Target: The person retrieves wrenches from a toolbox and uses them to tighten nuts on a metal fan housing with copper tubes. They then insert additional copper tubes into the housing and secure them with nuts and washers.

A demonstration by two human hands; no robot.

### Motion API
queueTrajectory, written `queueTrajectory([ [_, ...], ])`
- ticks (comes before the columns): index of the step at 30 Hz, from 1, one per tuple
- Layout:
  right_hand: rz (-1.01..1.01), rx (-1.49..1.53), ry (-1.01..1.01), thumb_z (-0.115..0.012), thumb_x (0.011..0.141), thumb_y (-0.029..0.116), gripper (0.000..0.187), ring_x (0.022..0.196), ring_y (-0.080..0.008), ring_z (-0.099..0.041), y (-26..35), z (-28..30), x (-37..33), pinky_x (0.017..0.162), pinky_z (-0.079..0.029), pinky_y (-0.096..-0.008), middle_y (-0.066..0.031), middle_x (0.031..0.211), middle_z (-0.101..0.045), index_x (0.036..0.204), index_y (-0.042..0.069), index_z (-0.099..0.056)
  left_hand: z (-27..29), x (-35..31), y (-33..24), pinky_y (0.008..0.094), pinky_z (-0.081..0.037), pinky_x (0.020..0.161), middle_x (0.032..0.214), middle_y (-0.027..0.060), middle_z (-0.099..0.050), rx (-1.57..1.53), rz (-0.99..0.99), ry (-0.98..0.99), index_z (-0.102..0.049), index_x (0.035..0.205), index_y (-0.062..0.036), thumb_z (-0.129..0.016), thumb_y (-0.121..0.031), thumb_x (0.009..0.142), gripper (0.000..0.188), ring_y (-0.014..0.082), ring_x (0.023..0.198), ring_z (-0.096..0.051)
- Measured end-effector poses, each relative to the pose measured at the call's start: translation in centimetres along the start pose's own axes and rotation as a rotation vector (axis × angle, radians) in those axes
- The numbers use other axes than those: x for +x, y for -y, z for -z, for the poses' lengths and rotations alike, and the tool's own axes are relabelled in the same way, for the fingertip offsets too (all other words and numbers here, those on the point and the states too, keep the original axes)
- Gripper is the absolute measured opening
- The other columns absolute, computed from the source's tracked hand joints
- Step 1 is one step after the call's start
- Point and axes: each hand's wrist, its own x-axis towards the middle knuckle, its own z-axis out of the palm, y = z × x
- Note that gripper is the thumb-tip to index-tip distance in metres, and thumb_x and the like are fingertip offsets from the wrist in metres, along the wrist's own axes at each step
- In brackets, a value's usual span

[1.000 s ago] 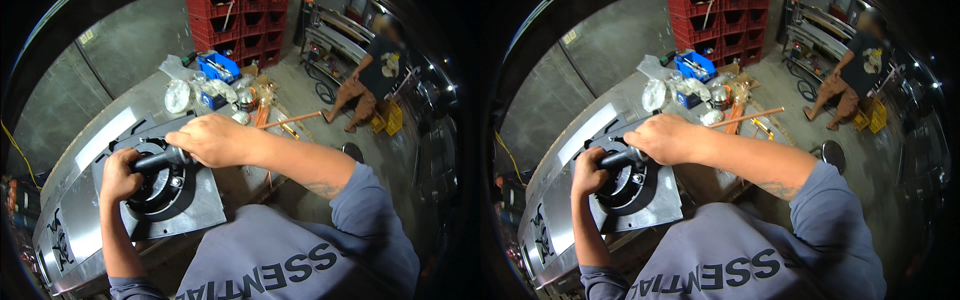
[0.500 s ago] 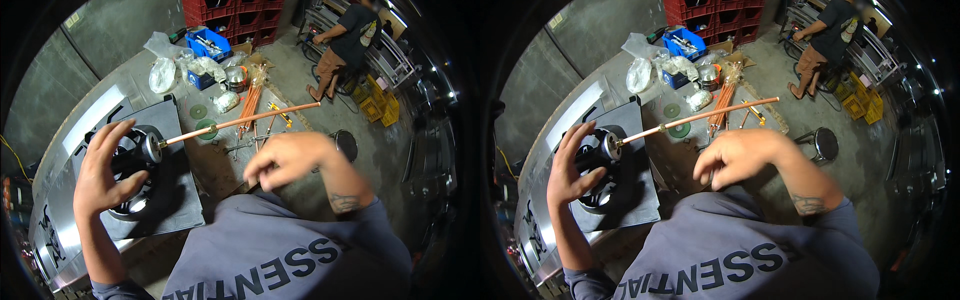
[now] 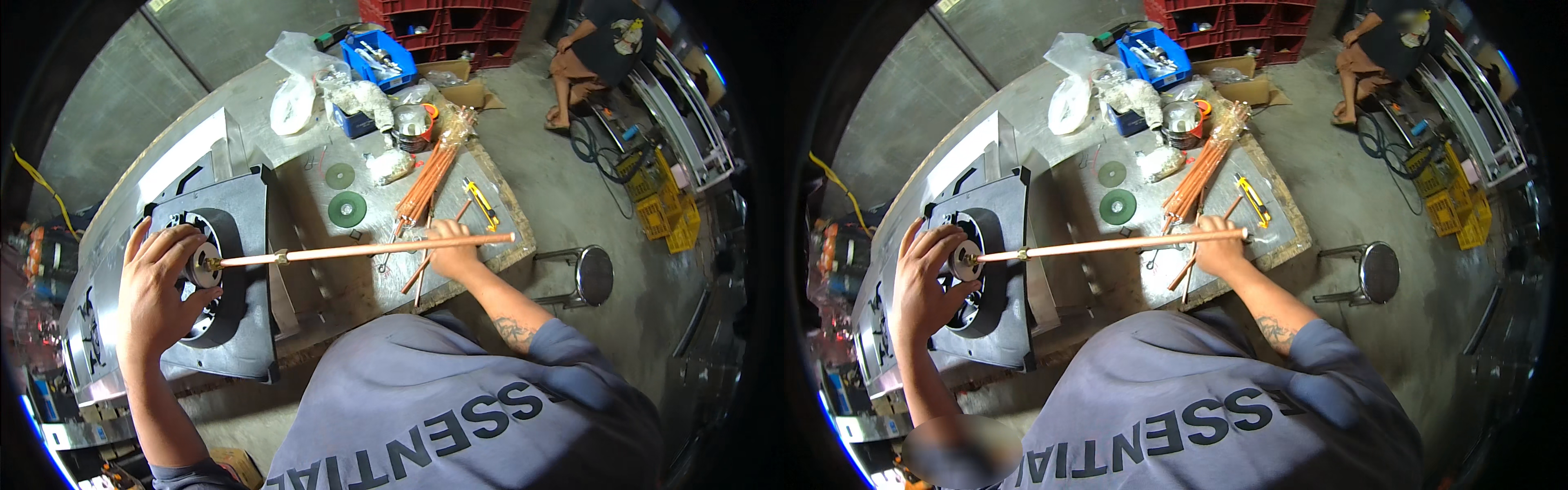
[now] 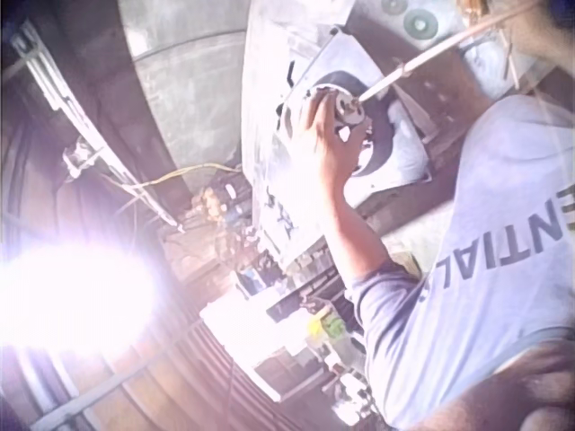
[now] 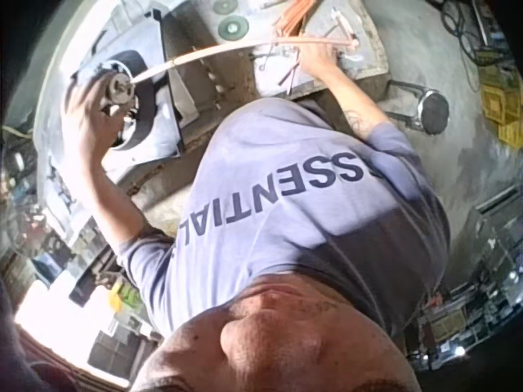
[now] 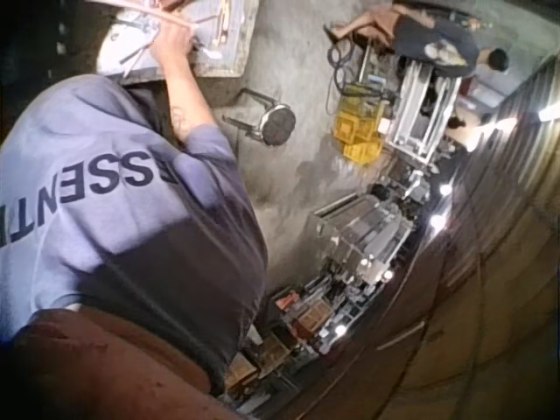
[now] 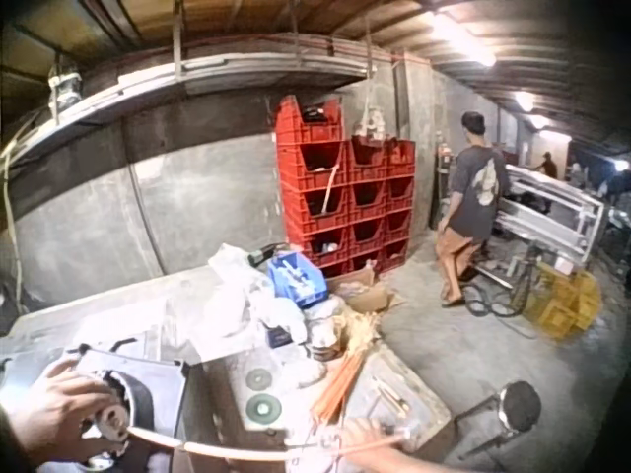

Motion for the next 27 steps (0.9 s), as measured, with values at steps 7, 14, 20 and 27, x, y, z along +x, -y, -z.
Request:
queueTrajectory([
  [7,0.424,0.074,0.248,-0.059,0.093,0.021,0.025,0.104,-0.0259,-0.066,5.4,-3.4,4.6,0.083,-0.054,-0.0389,-0.0111,0.104,-0.071,0.11,0.004,-0.066,-2.3,-1.3,-1.9,0.0506,-0.037,0.116,0.121,0.0079,-0.068,0.196,0.082,-0.215,-0.067,0.112,-0.0068,-0.09,-0.022,0.061,0.058,0.0283,0.118,-0.063],
  [14,0.553,-0.092,0.537,-0.065,0.09,0.023,0.022,0.104,-0.0257,-0.067,5.8,-4.4,6.7,0.082,-0.053,-0.0419,-0.0088,0.1,-0.074,0.104,0.008,-0.073,-2.3,-1.7,-2.6,0.0472,-0.042,0.111,0.13,0.0101,-0.068,0.072,0.173,-0.198,-0.065,0.123,-0.006,-0.089,-0.018,0.066,0.063,0.0324,0.125,-0.061],
  [20,0.659,-0.002,0.411,-0.065,0.089,0.021,0.013,0.101,-0.0252,-0.065,5.7,-4.6,6.4,0.08,-0.052,-0.0393,-0.0049,0.096,-0.071,0.093,0.014,-0.075,-2.0,-1.8,-2.9,0.0448,-0.044,0.112,0.136,0.0124,-0.066,0.013,0.249,-0.138,-0.064,0.127,-0.0048,-0.087,-0.008,0.068,0.063,0.0343,0.131,-0.058],
  [27,0.628,0.129,0.14,-0.06,0.09,0.017,0.013,0.097,-0.027,-0.061,5.1,-3.2,3.5,0.08,-0.049,-0.0432,-0.0063,0.099,-0.066,0.093,0.012,-0.072,-3.5,-2.4,-2.8,0.0455,-0.044,0.112,0.14,0.0118,-0.064,0.034,0.25,-0.243,-0.064,0.131,-0.0075,-0.088,-0.01,0.07,0.065,0.0349,0.133,-0.057],
])
